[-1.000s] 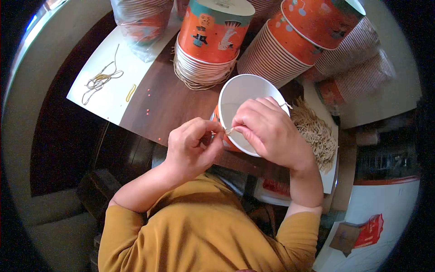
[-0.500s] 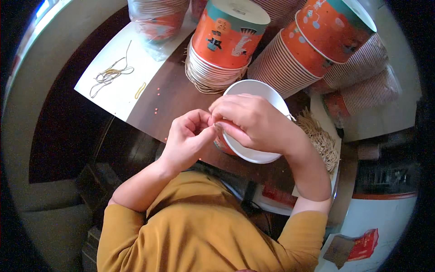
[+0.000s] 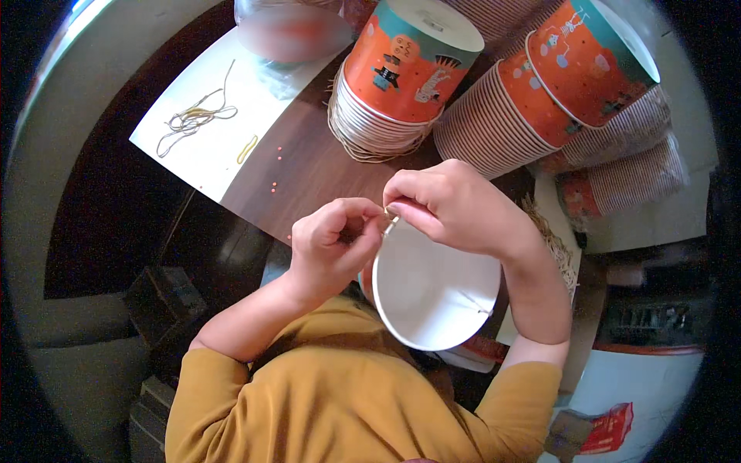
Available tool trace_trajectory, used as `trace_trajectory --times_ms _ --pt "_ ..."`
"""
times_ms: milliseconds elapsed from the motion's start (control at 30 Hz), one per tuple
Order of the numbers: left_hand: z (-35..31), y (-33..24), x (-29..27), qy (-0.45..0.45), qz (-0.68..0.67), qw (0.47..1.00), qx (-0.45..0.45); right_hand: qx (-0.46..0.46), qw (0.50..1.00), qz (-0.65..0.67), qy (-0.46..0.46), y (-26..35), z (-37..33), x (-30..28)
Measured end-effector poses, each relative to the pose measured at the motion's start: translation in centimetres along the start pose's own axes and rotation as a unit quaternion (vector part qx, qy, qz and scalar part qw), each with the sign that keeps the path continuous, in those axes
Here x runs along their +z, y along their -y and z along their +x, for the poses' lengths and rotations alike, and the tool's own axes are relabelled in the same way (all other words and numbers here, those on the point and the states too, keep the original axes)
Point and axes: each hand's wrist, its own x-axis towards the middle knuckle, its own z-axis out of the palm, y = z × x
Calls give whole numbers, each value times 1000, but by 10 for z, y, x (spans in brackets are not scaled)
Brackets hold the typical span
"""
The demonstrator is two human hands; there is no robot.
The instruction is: Attaching and knotting strings to pre-punched paper cups to create handles.
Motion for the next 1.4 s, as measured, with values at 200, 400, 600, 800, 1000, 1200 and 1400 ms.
trace_trajectory --times_ms 200,400,600,800,1000,1200,1400 --pt "1 1 3 -3 6 1000 -4 -49 998 44 -16 -4 -1 -1" --pt "0 6 5 -14 8 1000 22 -84 993 78 -22 -17 -1 0" --pt "-1 8 1 28 17 999 41 -25 990 139 -31 -20 -1 -2" --pt "7 12 -3 103 19 989 105 -23 993 106 -36 -25 -4 -4" --pt "4 3 3 57 -11 998 26 -24 997 64 -41 -21 -8 -4" --pt "4 1 8 24 -104 989 -100 -1 991 41 -126 0 -24 11" --pt "3 -2 10 13 -109 987 -116 7 974 -85 -212 17 -28 20"
